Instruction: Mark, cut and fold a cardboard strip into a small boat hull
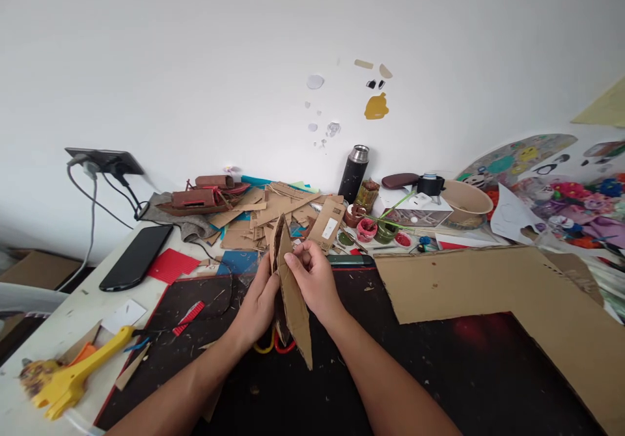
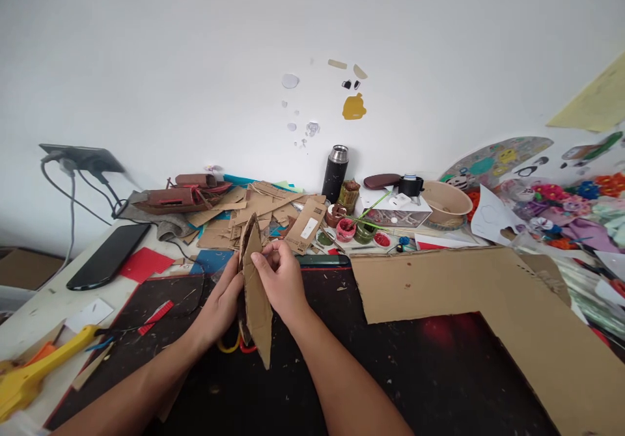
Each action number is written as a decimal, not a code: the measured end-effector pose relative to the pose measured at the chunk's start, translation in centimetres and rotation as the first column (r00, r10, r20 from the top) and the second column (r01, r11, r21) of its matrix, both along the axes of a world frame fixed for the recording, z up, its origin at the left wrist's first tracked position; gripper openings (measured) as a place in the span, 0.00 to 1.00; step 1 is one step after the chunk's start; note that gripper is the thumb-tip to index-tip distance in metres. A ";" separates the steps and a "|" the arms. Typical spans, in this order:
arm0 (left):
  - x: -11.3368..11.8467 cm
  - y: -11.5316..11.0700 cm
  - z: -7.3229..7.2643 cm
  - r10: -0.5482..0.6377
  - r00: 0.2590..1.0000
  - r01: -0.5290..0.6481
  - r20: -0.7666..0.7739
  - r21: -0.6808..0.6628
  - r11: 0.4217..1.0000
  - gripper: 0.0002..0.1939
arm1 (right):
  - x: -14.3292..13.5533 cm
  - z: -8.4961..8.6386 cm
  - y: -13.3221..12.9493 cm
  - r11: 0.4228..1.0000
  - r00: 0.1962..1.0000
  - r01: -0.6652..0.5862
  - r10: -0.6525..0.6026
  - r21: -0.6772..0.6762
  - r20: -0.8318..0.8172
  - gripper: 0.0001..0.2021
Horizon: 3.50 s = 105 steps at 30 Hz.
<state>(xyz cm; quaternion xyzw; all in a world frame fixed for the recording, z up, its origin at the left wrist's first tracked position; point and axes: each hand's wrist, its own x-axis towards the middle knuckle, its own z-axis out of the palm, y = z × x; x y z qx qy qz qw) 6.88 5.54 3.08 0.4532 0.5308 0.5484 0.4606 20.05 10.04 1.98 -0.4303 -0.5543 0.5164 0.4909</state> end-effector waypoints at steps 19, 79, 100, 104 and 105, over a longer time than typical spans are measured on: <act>-0.9 -0.1 -1.0 -0.134 0.990 0.134 -0.046 0.007 0.991 0.30 | 0.1 -0.3 0.1 0.999 0.998 -0.051 0.051 -0.010 -0.044 0.18; -3.7 3.3 0.8 0.438 0.736 -0.400 0.516 -0.190 0.897 0.10 | -0.9 -0.2 -1.5 0.860 0.911 -0.387 0.412 -0.334 0.004 0.20; -4.2 3.2 1.4 0.225 0.782 -0.284 0.582 0.012 0.959 0.28 | 0.0 0.2 -0.5 0.830 0.896 -0.443 0.419 -0.338 -0.148 0.30; -4.4 3.3 1.3 0.234 0.791 -0.294 0.565 0.015 0.956 0.30 | 0.0 0.4 -0.7 0.852 0.899 -0.435 0.432 -0.292 -0.079 0.27; -4.5 3.4 1.2 0.231 0.793 -0.290 0.564 0.015 0.957 0.30 | 0.1 0.5 -0.7 0.855 0.901 -0.429 0.428 -0.290 -0.070 0.27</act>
